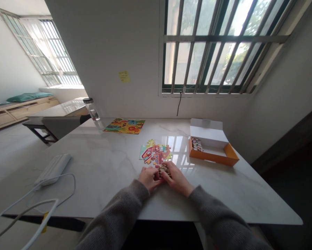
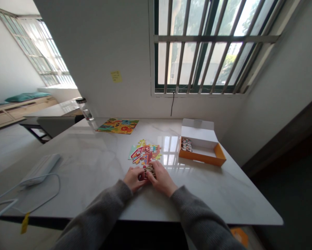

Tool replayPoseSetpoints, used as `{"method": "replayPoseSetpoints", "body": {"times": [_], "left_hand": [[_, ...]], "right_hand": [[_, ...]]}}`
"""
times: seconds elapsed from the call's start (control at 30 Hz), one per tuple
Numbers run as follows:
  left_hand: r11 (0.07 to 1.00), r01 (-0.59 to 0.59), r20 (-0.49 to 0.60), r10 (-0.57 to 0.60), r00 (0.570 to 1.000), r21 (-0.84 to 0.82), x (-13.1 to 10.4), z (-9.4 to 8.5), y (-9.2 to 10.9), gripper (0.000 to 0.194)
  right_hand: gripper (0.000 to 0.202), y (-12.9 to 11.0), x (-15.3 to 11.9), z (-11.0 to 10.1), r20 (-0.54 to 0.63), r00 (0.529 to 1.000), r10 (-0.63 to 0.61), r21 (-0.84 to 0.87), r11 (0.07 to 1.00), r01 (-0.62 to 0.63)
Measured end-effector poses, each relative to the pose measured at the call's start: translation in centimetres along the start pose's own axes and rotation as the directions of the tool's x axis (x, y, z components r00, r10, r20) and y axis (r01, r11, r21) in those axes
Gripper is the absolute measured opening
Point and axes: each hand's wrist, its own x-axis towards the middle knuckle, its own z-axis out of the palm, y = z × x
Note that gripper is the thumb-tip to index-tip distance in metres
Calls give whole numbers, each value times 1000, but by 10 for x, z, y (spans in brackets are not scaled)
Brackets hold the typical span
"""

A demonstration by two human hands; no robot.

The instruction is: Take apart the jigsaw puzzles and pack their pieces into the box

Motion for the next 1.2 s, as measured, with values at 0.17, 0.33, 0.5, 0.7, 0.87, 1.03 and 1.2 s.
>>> {"method": "replayPoseSetpoints", "body": {"times": [0.17, 0.33, 0.5, 0.7, 0.87, 1.03, 1.2], "left_hand": [[997, -73, -85, 70, 994, -28, 0, -17, -6, 26], [950, 165, -358, -61, 932, 266, 12, -34, -28, 23], [884, 172, -234, -74, 969, 434, 27, -31, -43, 48], [953, 192, -229, -138, 964, 234, 30, -28, -46, 53], [994, 6, -286, -37, 957, -109, 25, -21, -50, 46], [757, 3, -130, -116, 985, -653, 16, -32, -42, 42], [535, 46, 84, 47, 995, -843, -14, -38, -16, 52]], "right_hand": [[39, 7, 3, 4, -6, 1000, -19, -131, 991, 19], [44, 11, 3, 1, 15, 999, -40, -180, 983, 42], [56, 9, 1, -2, 44, 996, -74, -191, 978, 81], [67, 10, -1, -3, 72, 995, -75, -193, 977, 87], [66, 12, 0, -3, 85, 993, -82, -191, 977, 97], [62, 8, -1, -6, 82, 994, -76, -155, 984, 88], [58, 9, -1, -8, 78, 995, -63, -131, 989, 73]]}}
